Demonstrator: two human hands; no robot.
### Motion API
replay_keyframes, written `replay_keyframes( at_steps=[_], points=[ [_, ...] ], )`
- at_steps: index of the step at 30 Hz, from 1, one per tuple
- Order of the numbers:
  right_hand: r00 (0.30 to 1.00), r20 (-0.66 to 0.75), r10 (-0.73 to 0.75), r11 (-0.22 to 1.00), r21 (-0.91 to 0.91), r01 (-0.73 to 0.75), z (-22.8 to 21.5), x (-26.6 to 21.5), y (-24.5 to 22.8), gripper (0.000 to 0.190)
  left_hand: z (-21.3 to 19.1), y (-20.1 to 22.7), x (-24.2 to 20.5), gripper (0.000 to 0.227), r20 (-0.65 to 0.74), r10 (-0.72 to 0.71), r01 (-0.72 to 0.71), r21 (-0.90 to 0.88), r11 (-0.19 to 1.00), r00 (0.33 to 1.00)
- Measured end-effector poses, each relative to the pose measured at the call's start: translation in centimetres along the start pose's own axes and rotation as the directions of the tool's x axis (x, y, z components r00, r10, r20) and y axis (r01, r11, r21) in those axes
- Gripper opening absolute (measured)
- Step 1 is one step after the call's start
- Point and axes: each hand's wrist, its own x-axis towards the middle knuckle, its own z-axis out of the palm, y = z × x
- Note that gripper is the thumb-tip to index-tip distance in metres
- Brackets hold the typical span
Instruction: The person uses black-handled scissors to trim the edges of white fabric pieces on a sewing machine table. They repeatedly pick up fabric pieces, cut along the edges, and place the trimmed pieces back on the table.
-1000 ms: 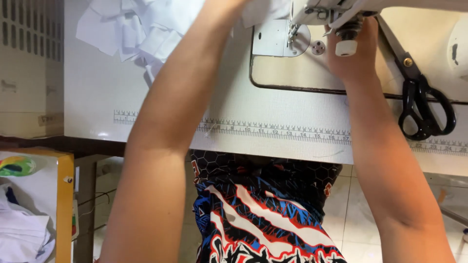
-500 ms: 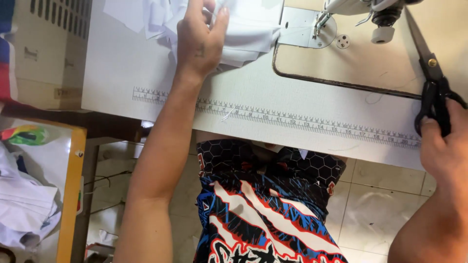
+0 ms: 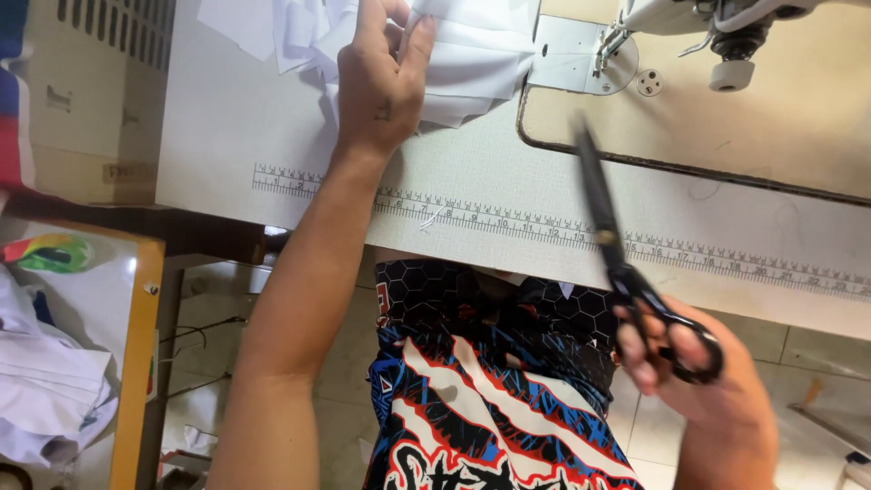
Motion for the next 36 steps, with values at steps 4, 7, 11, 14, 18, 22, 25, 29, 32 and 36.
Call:
replay_keyframes(
  at_steps=[4,7,11,14,18,22,25,29,32,36],
  points=[
    [0.997,-0.013,0.079,0.994,0.081,-0.077,3.4,4.5,1.9,0.076,-0.3,0.8,-0.2,0.022,0.011,0.019,-0.019,-0.032,0.999,1.0],
    [0.998,-0.012,0.062,0.984,0.17,-0.059,3.4,6.6,2.7,0.069,-0.2,0.5,-0.3,0.023,0.004,-0.003,0.003,-0.02,1.0,1.0],
    [0.994,-0.035,0.104,0.981,0.168,-0.096,4.2,7.4,2.3,0.072,-0.2,0.2,-0.3,0.023,0.002,0.009,-0.009,-0.021,1.0,1.0],
    [0.996,0.017,0.084,0.981,0.177,-0.086,4.6,7.5,2.2,0.072,-0.2,0.3,-0.2,0.022,0.01,0.012,-0.012,-0.029,1.0,1.0],
    [0.997,-0.011,0.077,0.983,0.168,-0.074,4.9,7.1,2.4,0.072,-0.2,0.4,-0.3,0.023,0.009,0.026,-0.026,-0.023,0.999,1.0],
    [0.997,-0.012,0.08,0.983,0.167,-0.077,5.0,6.5,2.7,0.072,-0.1,0.3,-0.2,0.024,0.0,0.006,-0.006,-0.011,1.0,1.0],
    [0.998,-0.028,0.048,0.991,0.127,-0.044,6.1,7.1,2.3,0.073,-0.1,0.3,-0.2,0.026,-0.006,0.024,-0.025,-0.006,1.0,1.0],
    [0.998,-0.05,0.032,0.996,0.087,-0.028,6.8,7.4,2.1,0.069,0.0,0.2,-0.2,0.025,-0.012,0.035,-0.035,0.01,0.999,0.999],
    [0.998,-0.049,0.031,0.996,0.081,-0.027,7.2,7.6,2.0,0.068,0.0,0.1,-0.2,0.023,0.0,0.021,-0.021,-0.004,1.0,1.0],
    [0.997,-0.077,0.026,0.999,0.047,-0.022,7.6,7.2,2.0,0.069,0.0,0.2,-0.1,0.024,-0.018,0.029,-0.029,0.025,0.999,0.999]
  ],
)
